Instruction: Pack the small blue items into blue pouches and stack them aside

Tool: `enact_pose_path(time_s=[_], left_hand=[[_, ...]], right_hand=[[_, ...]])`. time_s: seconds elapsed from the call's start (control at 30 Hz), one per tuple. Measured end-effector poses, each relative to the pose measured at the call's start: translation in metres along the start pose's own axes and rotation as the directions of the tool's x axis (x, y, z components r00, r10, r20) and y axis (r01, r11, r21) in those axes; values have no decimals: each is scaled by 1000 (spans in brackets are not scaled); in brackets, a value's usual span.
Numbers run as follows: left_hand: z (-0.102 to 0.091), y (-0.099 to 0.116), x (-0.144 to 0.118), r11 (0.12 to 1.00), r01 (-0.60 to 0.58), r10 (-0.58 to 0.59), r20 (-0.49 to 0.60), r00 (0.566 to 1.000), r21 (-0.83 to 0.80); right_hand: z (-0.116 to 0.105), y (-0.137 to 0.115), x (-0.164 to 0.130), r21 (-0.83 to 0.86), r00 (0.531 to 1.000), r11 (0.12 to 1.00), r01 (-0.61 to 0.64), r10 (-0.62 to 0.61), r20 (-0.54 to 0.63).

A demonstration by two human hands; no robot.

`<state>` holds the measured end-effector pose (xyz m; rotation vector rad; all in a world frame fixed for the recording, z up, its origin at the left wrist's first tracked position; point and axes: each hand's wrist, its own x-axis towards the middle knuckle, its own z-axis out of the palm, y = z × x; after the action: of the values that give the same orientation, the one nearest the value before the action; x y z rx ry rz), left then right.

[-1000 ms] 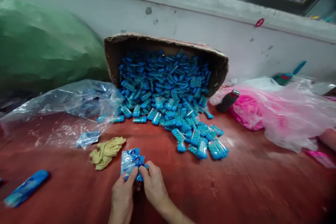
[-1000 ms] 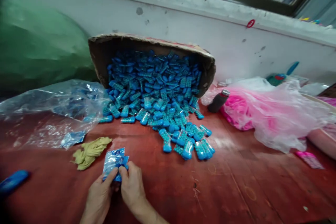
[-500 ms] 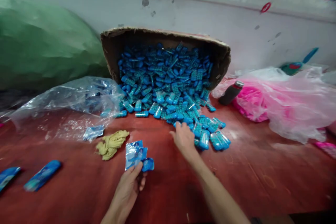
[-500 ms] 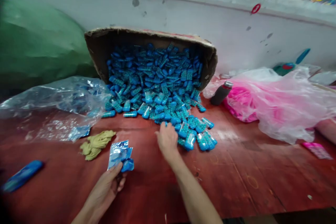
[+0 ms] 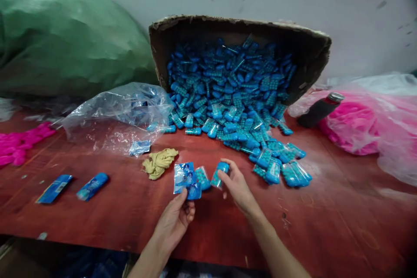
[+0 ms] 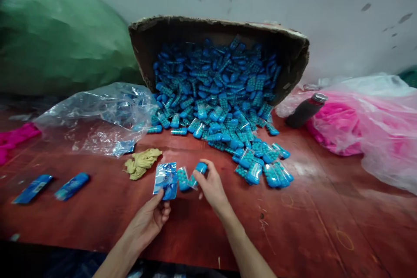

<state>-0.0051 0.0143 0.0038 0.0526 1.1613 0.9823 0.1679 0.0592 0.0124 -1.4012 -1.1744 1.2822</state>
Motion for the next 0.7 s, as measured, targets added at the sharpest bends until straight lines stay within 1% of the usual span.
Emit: enact_pose_path(time_s=[0.03,0.1,0.17,0.23,0.27,0.3,0.33,0.37,0.4,0.43,0.47,0.5,0.53,0.57,0.6,0.63,0.7], left_hand=[[0,0,0,1000,-11,11,5,1000,3],[0,-1,0,999,-34,34,15,999,10],[-1,-2,1,999,-50,50,22,999,14],[-3,-2,0,998,-61,60,28,998,21],[-4,-2,0,998,-65,65,31,997,25],[-4,-2,0,997,-71,70,35,997,29],[-5,-2,0,997,-76,75,40,996,34],[-5,-2,0,996,-81,79,50,996,42],[-5,-2,-1,995,-88,84,65,994,55],[-4,-2,-1,993,-96,90,86,992,70],[-4,-2,-1,990,-107,97,111,989,86],[-3,-2,-2,987,-123,109,135,985,103],[-1,-2,-2,983,-139,120,155,981,118],[0,-1,-3,980,-153,131,169,977,128],[1,-1,-4,978,-161,136,177,975,130],[2,0,-5,980,-155,132,174,976,126],[2,0,-6,989,-103,87,144,986,111]], right_hand=[[1,5,-3,-48,999,999,17,-19,-47],[1,14,-5,-226,991,972,57,-83,-107],[-2,18,-5,-410,989,908,82,-127,-83],[-6,15,-6,-582,986,809,80,-151,-75],[-6,11,-9,-651,979,757,65,-174,-104],[-6,5,-12,-694,968,718,53,-207,-139],[-5,-1,-16,-706,958,706,60,-239,-158],[-2,-6,-20,-679,955,729,85,-254,-153],[2,-11,-23,-605,964,787,121,-238,-116],[7,-15,-26,-482,980,863,150,-194,-43],[13,-17,-28,-324,989,935,146,-137,53],[20,-17,-30,-163,986,981,104,-80,146],[27,-16,-30,-23,976,999,40,-34,214],[33,-13,-30,83,971,996,-16,-5,239],[39,-10,-30,156,974,986,-51,15,225],[45,-6,-30,203,983,977,-61,23,183],[52,0,-33,241,996,970,-34,12,93]])
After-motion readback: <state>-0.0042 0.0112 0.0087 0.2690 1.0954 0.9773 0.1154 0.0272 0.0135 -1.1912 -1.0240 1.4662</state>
